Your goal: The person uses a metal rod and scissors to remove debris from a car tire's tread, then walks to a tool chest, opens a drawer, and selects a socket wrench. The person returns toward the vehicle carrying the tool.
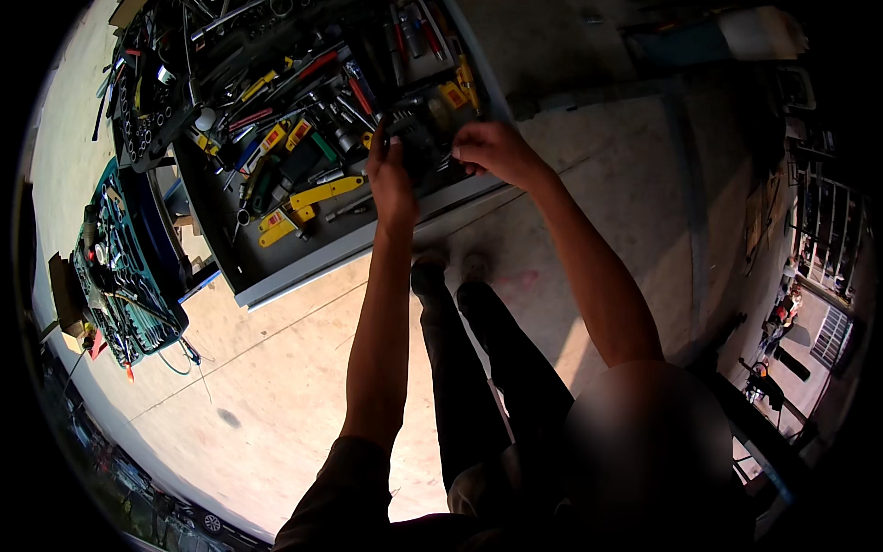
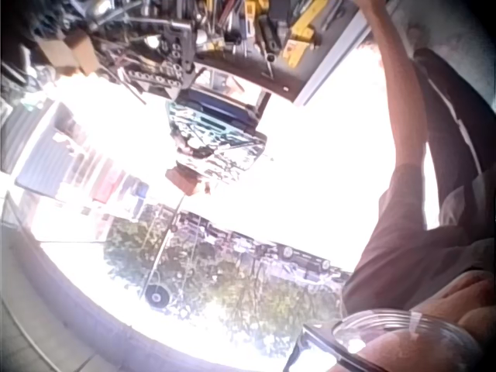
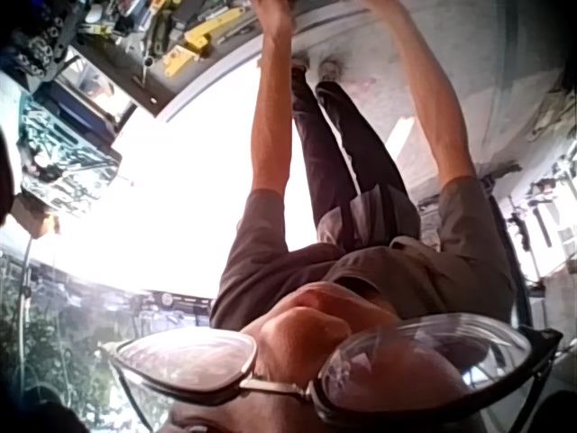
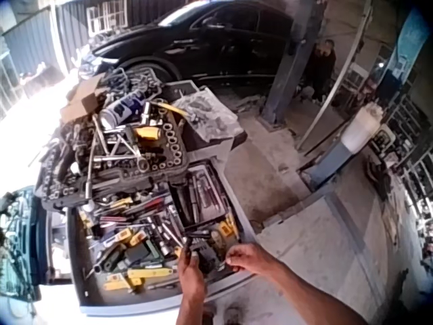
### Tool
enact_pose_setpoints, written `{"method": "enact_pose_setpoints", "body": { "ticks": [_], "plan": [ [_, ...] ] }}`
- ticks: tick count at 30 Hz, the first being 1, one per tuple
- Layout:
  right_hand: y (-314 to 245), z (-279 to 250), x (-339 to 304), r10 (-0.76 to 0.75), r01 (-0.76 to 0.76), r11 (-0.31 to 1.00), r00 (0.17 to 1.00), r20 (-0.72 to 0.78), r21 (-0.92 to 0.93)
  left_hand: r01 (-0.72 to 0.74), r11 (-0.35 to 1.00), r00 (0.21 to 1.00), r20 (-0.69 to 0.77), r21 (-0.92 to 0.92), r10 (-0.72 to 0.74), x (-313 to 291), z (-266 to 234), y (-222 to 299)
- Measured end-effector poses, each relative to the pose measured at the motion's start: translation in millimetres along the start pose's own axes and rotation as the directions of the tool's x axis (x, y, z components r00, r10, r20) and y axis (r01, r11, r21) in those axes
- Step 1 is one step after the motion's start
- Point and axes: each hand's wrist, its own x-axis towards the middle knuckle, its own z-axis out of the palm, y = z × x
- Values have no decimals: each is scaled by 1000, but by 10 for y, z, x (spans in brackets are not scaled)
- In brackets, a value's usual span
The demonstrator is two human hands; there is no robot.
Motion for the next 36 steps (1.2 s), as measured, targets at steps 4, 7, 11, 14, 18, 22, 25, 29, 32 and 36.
{"method": "enact_pose_setpoints", "body": {
  "ticks": [4, 7, 11, 14, 18, 22, 25, 29, 32, 36],
  "plan": [
    [67, 25, -31, -40, 40, 999, 999, 12, 5, -35, 998, 999, -18, 59, 36, 8, 9, -41],
    [45, 31, -56, -73, 72, 997, 997, 17, 19, -30, 994, 1000, -2, 101, 30, -19, -15, -27],
    [20, 19, -76, -91, 89, 994, 996, 24, 60, -93, 975, 996, 5, 202, 94, -25, -14, -29],
    [7, 34, -82, -142, 138, 988, 989, 40, 73, -116, 964, 993, 6, 240, 118, -33, 11, -26],
    [45, 44, -101, -198, 197, 980, 980, 15, 37, -224, 835, 967, 10, 502, 254, -115, 92, 29],
    [16, 70, -124, -209, 208, 978, 978, -1, -7, -279, 760, 946, 32, 587, 322, -131, 115, 52],
    [45, 70, -105, -247, 247, 969, 969, -1, -18, -205, 788, 971, 19, 581, 238, -157, 147, 109],
    [61, 74, -107, -213, 212, 977, 977, -32, -36, -232, 777, 963, 29, 584, 266, -168, 162, 121],
    [52, 87, -107, -244, 240, 967, 969, -43, -80, -225, 770, 964, 24, 597, 263, -174, 172, 132],
    [117, 91, -90, -291, 280, 950, 954, -68, -137, -88, 797, 994, 4, 598, 107, -204, 217, 192]
  ]
}}
